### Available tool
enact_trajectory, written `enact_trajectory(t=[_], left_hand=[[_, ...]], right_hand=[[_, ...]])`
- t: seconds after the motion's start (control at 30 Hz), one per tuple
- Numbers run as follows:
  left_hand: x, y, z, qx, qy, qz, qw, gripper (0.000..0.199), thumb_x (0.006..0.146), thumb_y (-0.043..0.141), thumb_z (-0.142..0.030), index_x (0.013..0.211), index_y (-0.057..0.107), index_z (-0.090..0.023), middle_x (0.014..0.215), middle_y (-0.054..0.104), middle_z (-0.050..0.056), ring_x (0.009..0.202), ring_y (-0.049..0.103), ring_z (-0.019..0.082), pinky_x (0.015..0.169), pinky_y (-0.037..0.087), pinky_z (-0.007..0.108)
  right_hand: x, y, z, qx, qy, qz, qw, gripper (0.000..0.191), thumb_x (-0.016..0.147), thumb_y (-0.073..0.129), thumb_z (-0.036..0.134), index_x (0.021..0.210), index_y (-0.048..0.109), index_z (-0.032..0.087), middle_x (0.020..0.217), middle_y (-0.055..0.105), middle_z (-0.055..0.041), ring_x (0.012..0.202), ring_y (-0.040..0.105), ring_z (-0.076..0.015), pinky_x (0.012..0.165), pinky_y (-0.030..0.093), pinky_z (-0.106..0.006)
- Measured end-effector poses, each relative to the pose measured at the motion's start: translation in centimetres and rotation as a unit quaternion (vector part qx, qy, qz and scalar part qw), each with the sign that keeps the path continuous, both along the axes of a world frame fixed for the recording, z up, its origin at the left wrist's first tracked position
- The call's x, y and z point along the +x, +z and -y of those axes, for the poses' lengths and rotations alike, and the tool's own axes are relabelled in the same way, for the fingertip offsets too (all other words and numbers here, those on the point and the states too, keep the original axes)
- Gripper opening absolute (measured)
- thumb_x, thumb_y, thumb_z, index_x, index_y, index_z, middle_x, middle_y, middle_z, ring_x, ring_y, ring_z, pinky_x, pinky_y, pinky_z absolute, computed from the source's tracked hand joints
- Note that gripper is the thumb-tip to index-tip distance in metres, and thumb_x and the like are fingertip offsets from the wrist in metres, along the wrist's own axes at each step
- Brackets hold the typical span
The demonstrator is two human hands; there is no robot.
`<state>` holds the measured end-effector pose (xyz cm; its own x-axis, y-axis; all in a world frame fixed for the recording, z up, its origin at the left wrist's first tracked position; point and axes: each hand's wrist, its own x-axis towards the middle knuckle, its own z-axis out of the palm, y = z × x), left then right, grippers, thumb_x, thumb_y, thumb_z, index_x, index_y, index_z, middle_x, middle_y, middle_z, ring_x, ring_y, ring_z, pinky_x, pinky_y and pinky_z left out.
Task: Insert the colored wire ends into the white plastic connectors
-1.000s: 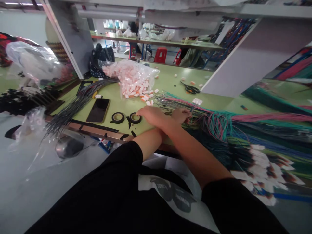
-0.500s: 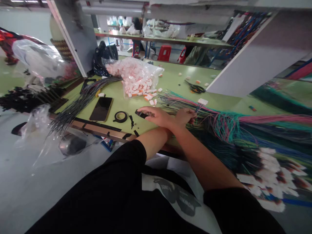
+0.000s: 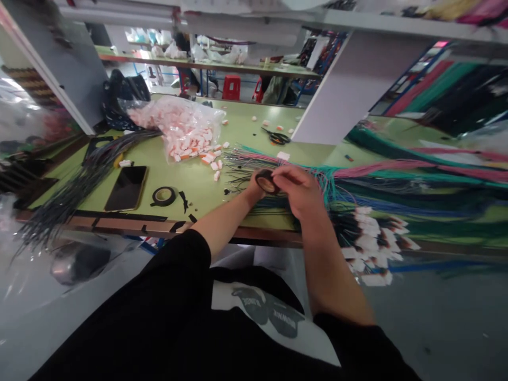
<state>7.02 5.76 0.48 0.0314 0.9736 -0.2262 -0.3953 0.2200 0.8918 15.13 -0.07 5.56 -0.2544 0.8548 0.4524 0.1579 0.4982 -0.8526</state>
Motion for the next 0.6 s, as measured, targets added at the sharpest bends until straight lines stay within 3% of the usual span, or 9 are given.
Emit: enact_trajectory(t=[0.07,0.13,0.2,0.37,0.6], left_hand=[[0.3,0.1,-0.2,0.006,-0.005,-0.016,1.000,0.020,0.084,0.052,-0.023,0.099,0.058,-0.010,0.093,0.061,0.007,0.079,0.059,0.013,0.072,0.050,0.031],[0.4,0.2,-0.1,0.013,-0.003,-0.028,1.000,0.004,0.080,0.053,-0.010,0.079,0.057,-0.009,0.066,0.057,0.000,0.053,0.051,0.007,0.057,0.045,0.023],[0.4,0.3,0.0,0.022,0.004,-0.031,0.999,0.012,0.077,0.053,-0.004,0.068,0.052,-0.012,0.050,0.049,-0.005,0.041,0.042,0.004,0.048,0.039,0.019],[0.5,0.7,0.4,0.054,0.014,-0.047,0.997,0.014,0.075,0.053,-0.002,0.067,0.048,-0.014,0.045,0.049,-0.007,0.036,0.041,0.005,0.043,0.036,0.019],[0.5,1.5,1.1,0.069,-0.002,-0.067,0.995,0.013,0.074,0.052,0.001,0.070,0.051,-0.012,0.045,0.046,-0.008,0.037,0.044,0.006,0.046,0.040,0.021]], right_hand=[[2.1,-0.2,-0.4,0.020,-0.089,0.011,0.996,0.009,0.068,0.059,0.030,0.071,0.062,0.021,0.071,0.061,0.0017,0.069,0.056,-0.0144,0.068,0.045,-0.030],[3.8,-0.7,-1.0,0.037,-0.149,0.039,0.987,0.010,0.069,0.058,0.029,0.071,0.063,0.021,0.071,0.062,0.0012,0.070,0.056,-0.0148,0.070,0.044,-0.031],[4.9,-1.3,-1.8,0.047,-0.175,0.069,0.981,0.011,0.070,0.056,0.028,0.072,0.064,0.020,0.074,0.064,0.0005,0.073,0.057,-0.0158,0.073,0.044,-0.031],[5.7,-2.3,-4.1,0.065,-0.168,0.174,0.968,0.017,0.075,0.047,0.024,0.075,0.065,0.021,0.078,0.065,-0.0014,0.077,0.057,-0.0183,0.076,0.043,-0.034],[4.1,-2.4,-5.0,0.111,-0.242,0.319,0.910,0.025,0.081,0.043,0.025,0.083,0.068,0.022,0.086,0.059,-0.0065,0.085,0.052,-0.0226,0.075,0.041,-0.034]])
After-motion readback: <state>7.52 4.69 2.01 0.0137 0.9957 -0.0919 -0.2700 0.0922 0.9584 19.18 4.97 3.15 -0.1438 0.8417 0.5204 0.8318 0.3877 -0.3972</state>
